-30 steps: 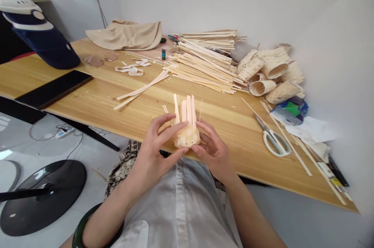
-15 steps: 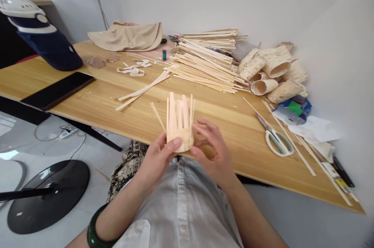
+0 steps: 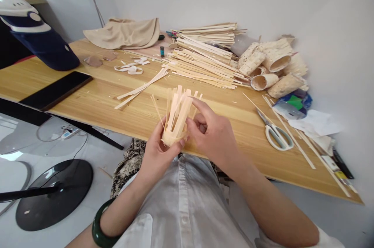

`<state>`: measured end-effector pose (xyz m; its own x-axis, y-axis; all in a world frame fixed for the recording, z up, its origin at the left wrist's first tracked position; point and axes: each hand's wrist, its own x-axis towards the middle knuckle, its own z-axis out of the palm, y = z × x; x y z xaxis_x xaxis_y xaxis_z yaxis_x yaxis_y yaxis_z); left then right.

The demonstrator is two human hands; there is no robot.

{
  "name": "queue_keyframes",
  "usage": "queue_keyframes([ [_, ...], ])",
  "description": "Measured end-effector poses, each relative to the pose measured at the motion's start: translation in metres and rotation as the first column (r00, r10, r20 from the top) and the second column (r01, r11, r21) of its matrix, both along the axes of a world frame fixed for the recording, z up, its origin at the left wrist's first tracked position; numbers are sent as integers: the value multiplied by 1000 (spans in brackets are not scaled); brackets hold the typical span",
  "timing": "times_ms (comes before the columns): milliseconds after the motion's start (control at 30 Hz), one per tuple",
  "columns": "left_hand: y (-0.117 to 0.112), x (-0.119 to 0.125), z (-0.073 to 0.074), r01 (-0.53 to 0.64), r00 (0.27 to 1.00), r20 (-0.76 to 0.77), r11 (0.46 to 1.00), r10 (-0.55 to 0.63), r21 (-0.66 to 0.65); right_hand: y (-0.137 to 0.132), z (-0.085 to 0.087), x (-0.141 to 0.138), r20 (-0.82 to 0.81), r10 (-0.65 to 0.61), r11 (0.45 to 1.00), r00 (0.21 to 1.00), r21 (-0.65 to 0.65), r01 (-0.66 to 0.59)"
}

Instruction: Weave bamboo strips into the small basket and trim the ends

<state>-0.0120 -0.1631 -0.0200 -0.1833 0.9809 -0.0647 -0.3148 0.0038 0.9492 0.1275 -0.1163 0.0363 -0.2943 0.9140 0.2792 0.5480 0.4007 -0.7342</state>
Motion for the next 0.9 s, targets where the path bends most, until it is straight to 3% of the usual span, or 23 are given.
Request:
queue_keyframes([
  [100, 1, -1, 0, 19, 998, 59, 1000, -18, -17, 9, 10, 0, -268, 96, 953, 959, -255, -166],
  [200, 2, -2, 0, 108, 978, 186, 990, -89, -92, 18, 18, -1, -387, 63, 882, 920, -410, -233],
  [300, 2, -3, -3, 187, 955, 254, 976, -154, -111, 23, 23, -2, -352, 51, 832, 935, -503, -235],
  [400, 2, -5, -2, 270, 924, 312, 956, -223, -114, 25, 28, 2, -280, 144, 770, 949, -571, -285],
  [533, 2, -4, 5, 294, 919, 311, 946, -241, -135, 23, 32, 8, -275, 259, 710, 926, -596, -375],
  [633, 3, -2, 9, 290, 940, 225, 947, -255, -137, 17, 29, 7, -247, 284, 750, 926, -545, -375],
  [800, 6, -6, 4, 82, 997, 13, 993, -81, -89, 7, 17, -1, -205, 259, 890, 944, -329, -316],
  [900, 9, -9, 1, 46, 995, -88, 995, -55, -93, 3, 9, -4, -180, 207, 955, 962, -177, -239],
])
